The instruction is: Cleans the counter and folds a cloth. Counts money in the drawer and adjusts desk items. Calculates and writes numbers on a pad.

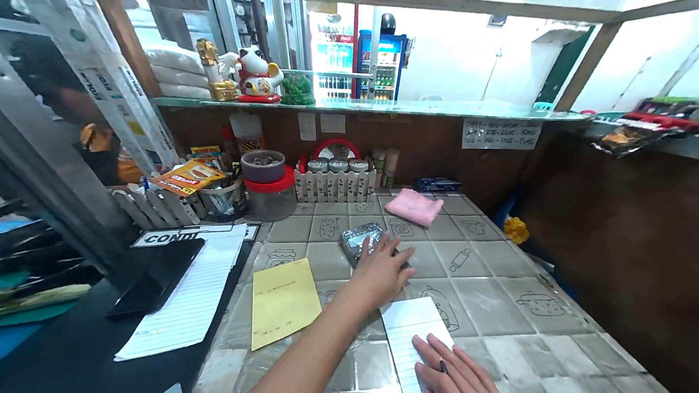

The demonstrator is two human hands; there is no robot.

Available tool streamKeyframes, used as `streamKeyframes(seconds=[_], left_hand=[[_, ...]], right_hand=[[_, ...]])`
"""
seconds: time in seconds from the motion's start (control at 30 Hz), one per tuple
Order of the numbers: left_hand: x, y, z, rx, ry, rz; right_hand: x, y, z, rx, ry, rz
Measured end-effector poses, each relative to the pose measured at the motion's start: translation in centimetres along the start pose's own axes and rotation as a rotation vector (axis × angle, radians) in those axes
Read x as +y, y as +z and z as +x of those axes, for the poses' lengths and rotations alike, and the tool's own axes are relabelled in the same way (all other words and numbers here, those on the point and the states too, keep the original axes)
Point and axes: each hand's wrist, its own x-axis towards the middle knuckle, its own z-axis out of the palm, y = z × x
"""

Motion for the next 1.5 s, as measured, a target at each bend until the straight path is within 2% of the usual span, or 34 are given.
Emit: streamKeyframes(seconds=[0.13,0.23,0.37,0.47,0.5,0.57,0.63,0.73,0.77,0.93,1.07,1.23,1.37,1.43,1.5], left_hand=[[-0.8,0.4,0.4,-0.140,-0.077,0.020],[-1.7,0.2,-3.0,-0.122,-0.062,0.049],[-1.1,-0.3,-8.2,-0.092,-0.027,0.128],[1.8,0.5,-10.8,0.062,0.150,0.226],[3.3,0.7,-11.4,0.057,0.219,0.221],[6.3,1.5,-12.2,0.016,0.322,0.156],[8.4,2.7,-12.3,-0.004,0.345,0.121],[10.1,3.8,-10.6,-0.078,0.288,0.180],[10.5,3.9,-9.9,-0.101,0.271,0.205],[11.7,4.1,-8.7,-0.053,0.195,0.266],[11.4,4.2,-8.8,-0.055,0.186,0.280],[11.0,4.4,-8.9,-0.074,0.169,0.312],[9.3,3.6,-7.3,-0.129,0.126,0.304],[8.4,3.2,-6.3,-0.119,0.086,0.295],[7.6,3.0,-6.1,-0.075,0.068,0.315]], right_hand=[[1.1,-1.0,-0.8,0.003,0.023,-0.016],[3.7,-2.6,-1.2,-0.017,0.068,0.037],[7.3,-5.0,-0.9,-0.153,-0.084,0.208],[8.0,-5.4,-0.4,-0.191,-0.171,0.291],[8.2,-5.6,0.1,-0.199,-0.167,0.331],[8.3,-6.1,1.9,-0.147,-0.099,0.386],[8.2,-6.2,4.7,-0.038,-0.004,0.459],[7.8,-5.0,8.7,-0.004,0.190,0.912],[7.8,-4.4,9.7,-0.011,0.258,0.982],[8.9,-1.1,11.0,0.167,0.494,1.030],[9.4,-1.3,10.7,0.187,0.532,1.126],[9.6,-1.4,10.8,0.148,0.545,1.146],[9.0,-2.9,11.9,0.250,0.570,1.129],[8.7,-3.8,12.3,0.282,0.559,0.966],[9.0,-3.6,12.0,0.242,0.410,0.561]])
